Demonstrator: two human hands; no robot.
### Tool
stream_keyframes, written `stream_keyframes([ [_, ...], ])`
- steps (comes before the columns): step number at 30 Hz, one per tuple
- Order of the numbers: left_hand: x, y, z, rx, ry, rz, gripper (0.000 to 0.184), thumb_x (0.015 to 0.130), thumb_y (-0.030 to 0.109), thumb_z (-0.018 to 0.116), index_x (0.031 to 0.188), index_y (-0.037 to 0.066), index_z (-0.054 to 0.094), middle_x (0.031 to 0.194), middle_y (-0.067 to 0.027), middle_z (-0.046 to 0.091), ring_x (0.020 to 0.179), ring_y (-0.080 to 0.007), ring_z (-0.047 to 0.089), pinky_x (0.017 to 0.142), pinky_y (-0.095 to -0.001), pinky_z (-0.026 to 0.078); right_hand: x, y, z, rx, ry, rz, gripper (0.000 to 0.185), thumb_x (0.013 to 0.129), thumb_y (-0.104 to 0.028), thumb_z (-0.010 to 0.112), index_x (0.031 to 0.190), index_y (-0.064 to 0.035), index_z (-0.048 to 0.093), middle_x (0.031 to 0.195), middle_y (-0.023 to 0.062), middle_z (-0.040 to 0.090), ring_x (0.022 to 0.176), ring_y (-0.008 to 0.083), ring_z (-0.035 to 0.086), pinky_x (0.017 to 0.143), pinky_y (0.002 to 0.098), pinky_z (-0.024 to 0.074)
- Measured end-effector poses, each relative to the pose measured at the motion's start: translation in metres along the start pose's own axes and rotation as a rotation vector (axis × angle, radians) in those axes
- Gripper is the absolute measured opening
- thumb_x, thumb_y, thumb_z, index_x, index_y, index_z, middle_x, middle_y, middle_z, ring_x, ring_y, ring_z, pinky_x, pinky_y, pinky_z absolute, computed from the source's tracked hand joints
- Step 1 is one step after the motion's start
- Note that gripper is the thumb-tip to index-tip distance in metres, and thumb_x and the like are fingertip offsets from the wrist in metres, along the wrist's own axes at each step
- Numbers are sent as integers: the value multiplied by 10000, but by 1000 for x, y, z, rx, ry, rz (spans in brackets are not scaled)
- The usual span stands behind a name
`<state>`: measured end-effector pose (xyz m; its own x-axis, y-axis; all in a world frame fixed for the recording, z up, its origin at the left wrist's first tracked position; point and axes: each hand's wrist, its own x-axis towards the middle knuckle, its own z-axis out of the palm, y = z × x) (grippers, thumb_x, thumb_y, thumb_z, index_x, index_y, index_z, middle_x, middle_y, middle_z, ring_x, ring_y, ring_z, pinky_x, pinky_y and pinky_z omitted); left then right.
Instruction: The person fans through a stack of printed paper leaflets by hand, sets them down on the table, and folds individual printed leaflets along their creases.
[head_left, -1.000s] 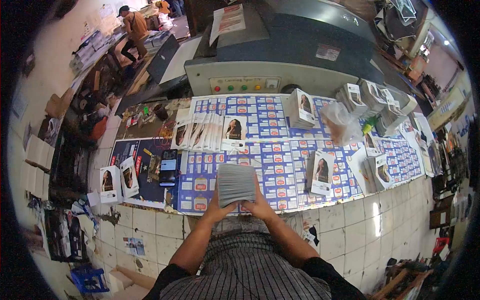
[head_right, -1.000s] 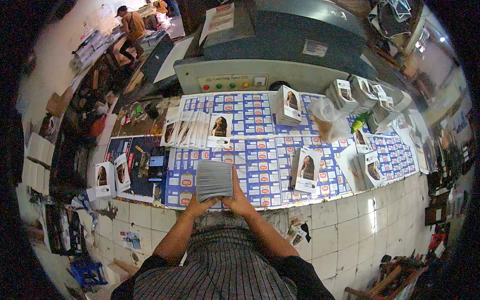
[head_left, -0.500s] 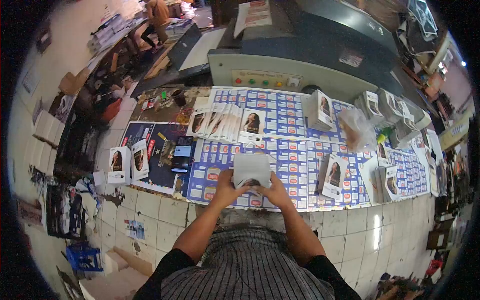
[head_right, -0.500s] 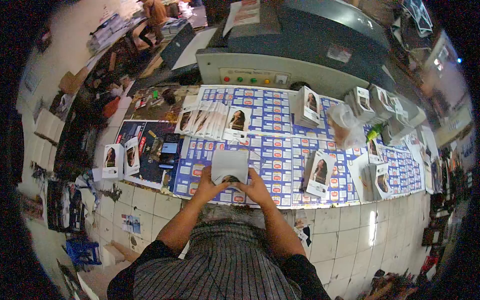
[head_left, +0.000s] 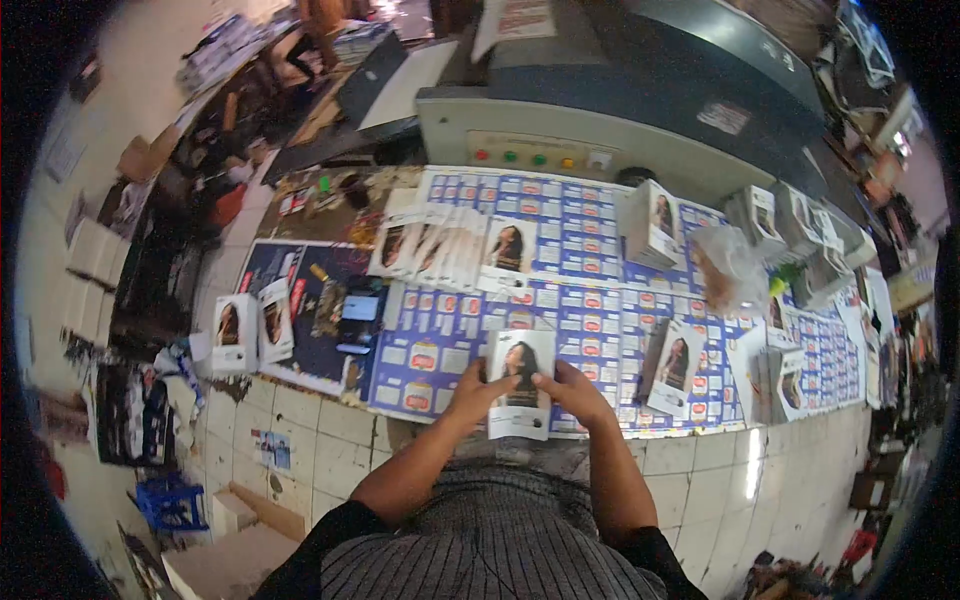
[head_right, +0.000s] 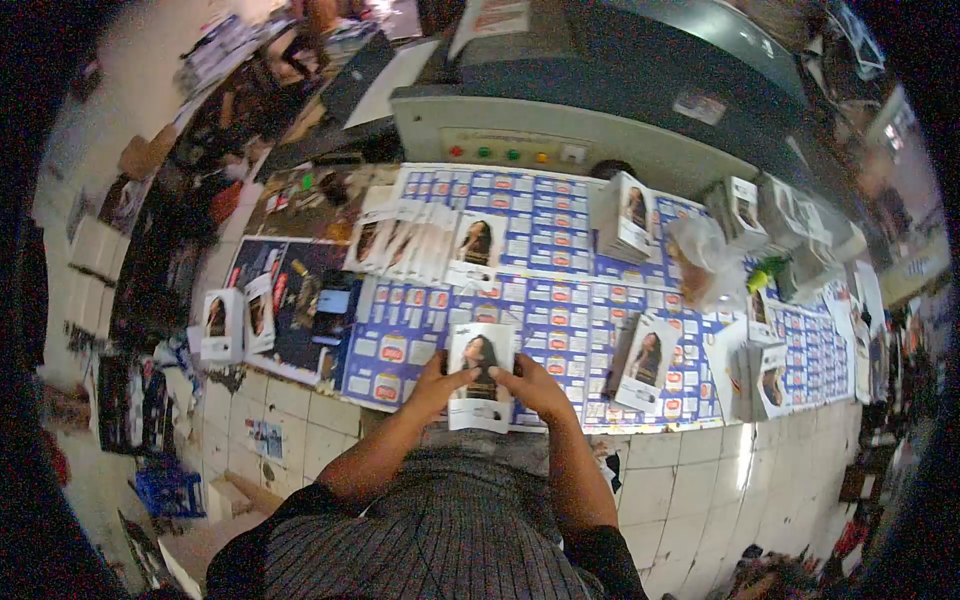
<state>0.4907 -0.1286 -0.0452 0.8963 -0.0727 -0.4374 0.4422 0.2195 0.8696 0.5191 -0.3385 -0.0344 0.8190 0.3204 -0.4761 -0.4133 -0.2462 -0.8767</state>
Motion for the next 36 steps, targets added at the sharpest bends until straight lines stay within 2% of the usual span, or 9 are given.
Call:
stream_keyframes([
  [6,7,0,-28,19,95,-78,596,815,159,774,1279,-47,462,1149,-167,609,1034,-234,613,865,-358,510,116,-17,-193,-187,839,-468,645,896,-419,650,1250,104,520,1221,301,589,1156,387,584,950,420,460],
  [8,8,-5,-36,28,113,-78,584,819,167,773,1268,-47,468,1144,-161,608,1028,-237,616,853,-359,514,137,-48,-251,-351,1080,-391,636,892,-424,643,1189,131,557,1154,311,620,1110,393,607,917,431,472],
  [14,13,10,-31,134,165,-171,536,832,202,773,1235,-31,506,1139,-144,619,1022,-227,616,864,-363,504,179,-78,-302,-591,726,185,792,728,-616,697,1118,73,659,1152,273,649,1107,369,620,929,420,462],
  [15,17,-1,-35,120,145,-119,524,837,212,772,1226,-29,516,1128,-139,624,1007,-221,619,849,-360,509,196,-64,-307,-467,775,160,741,607,-533,836,981,90,694,997,219,705,954,326,684,821,407,517],
  [19,20,-14,-43,191,160,-124,514,841,216,769,1218,-28,520,1119,-138,627,1004,-218,617,844,-367,511,253,-18,-342,-456,758,317,722,555,-461,878,971,99,692,944,174,710,844,260,681,753,401,527],
  [25,17,-10,-38,210,153,-115,494,841,224,768,1198,-20,528,1104,-133,628,1010,-211,614,851,-362,509,286,18,-360,-301,626,313,704,539,-424,903,986,77,693,984,203,701,847,271,690,711,401,544],
  [32,20,-14,-40,180,122,-25,517,842,224,761,1223,-29,519,1115,-132,627,1005,-212,612,857,-358,504,239,-55,-301,-287,608,307,691,563,-397,909,1036,57,691,1011,187,700,869,277,684,755,431,545],
  [35,31,-23,-45,192,107,13,560,829,233,771,1242,-42,511,1133,-134,625,1010,-213,611,868,-345,497,239,-54,-290,-745,594,150,703,631,-442,858,1110,34,663,1095,118,709,959,259,682,830,371,531],
  [36,25,-24,-48,236,102,-3,588,819,243,779,1251,-47,508,1143,-136,623,1014,-215,610,874,-337,493,261,-46,-300,-593,487,396,618,605,-376,875,1057,2,689,999,117,725,880,296,694,798,403,531],
])
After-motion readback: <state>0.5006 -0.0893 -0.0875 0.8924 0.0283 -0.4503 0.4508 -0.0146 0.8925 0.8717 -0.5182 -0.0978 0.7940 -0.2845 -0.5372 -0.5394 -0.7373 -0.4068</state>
